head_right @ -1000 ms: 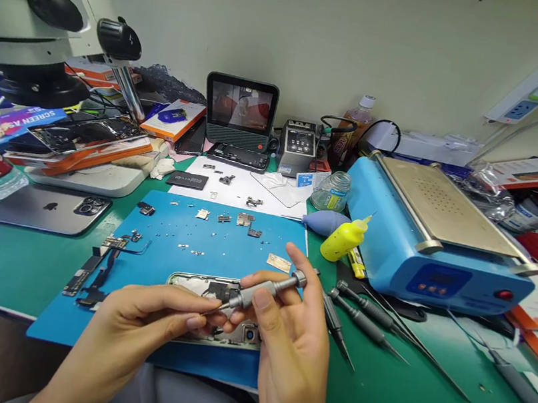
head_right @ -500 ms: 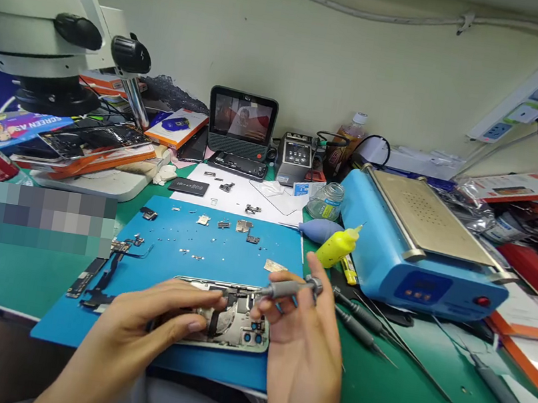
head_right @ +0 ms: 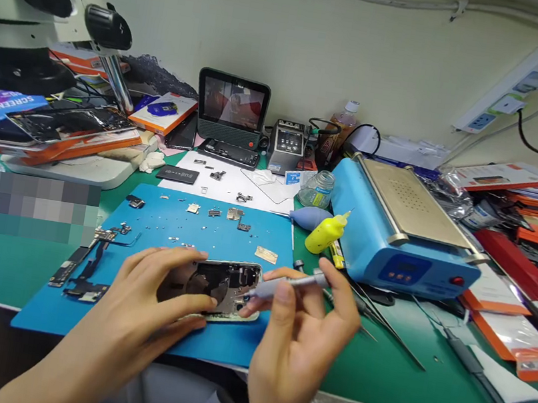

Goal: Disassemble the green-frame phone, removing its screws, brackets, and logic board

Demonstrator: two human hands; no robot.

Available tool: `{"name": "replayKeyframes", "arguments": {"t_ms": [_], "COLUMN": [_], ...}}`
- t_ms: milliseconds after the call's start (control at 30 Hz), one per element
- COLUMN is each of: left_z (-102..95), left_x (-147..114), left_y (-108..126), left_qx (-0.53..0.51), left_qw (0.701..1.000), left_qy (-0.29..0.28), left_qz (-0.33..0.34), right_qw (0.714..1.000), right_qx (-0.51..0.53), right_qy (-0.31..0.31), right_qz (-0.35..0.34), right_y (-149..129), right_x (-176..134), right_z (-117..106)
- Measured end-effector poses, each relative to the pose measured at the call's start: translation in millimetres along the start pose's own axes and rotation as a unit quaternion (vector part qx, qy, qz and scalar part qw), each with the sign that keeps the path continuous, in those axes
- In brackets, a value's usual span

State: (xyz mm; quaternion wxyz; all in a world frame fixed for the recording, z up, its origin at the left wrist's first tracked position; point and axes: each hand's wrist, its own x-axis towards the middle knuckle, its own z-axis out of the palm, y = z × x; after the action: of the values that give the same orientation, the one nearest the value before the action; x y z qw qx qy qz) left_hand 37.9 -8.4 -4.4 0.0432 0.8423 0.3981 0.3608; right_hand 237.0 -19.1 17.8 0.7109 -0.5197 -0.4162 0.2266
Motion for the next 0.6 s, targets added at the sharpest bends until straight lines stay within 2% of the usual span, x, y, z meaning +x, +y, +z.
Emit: {"name": "replayKeyframes", "arguments": {"t_ms": [100, 300, 433, 600], "left_z": [2.4, 5.8, 2.4, 4.0], "left_x": [-5.3, -13.1, -13.6, -16.3], "left_y": [4.3, 4.9, 5.3, 4.8], "left_qx": [-0.022, -0.025, -0.011, 0.026], "left_qw": [0.999, 0.998, 0.998, 0.996], "left_qy": [0.019, 0.054, 0.048, 0.055], "left_qz": [0.015, 0.03, 0.048, 0.064], "right_qw": [0.997, 0.987, 0.982, 0.983], "right_qx": [-0.047, -0.107, -0.147, -0.147], "right_qy": [-0.035, -0.064, -0.051, -0.026], "right_qz": [-0.055, -0.1, -0.109, -0.109], "right_y": [5.4, 12.5, 12.2, 13.0], "right_x": [-12.0, -17.5, -18.4, -24.3], "right_z": [-0.7, -5.4, -5.8, -5.4]}}
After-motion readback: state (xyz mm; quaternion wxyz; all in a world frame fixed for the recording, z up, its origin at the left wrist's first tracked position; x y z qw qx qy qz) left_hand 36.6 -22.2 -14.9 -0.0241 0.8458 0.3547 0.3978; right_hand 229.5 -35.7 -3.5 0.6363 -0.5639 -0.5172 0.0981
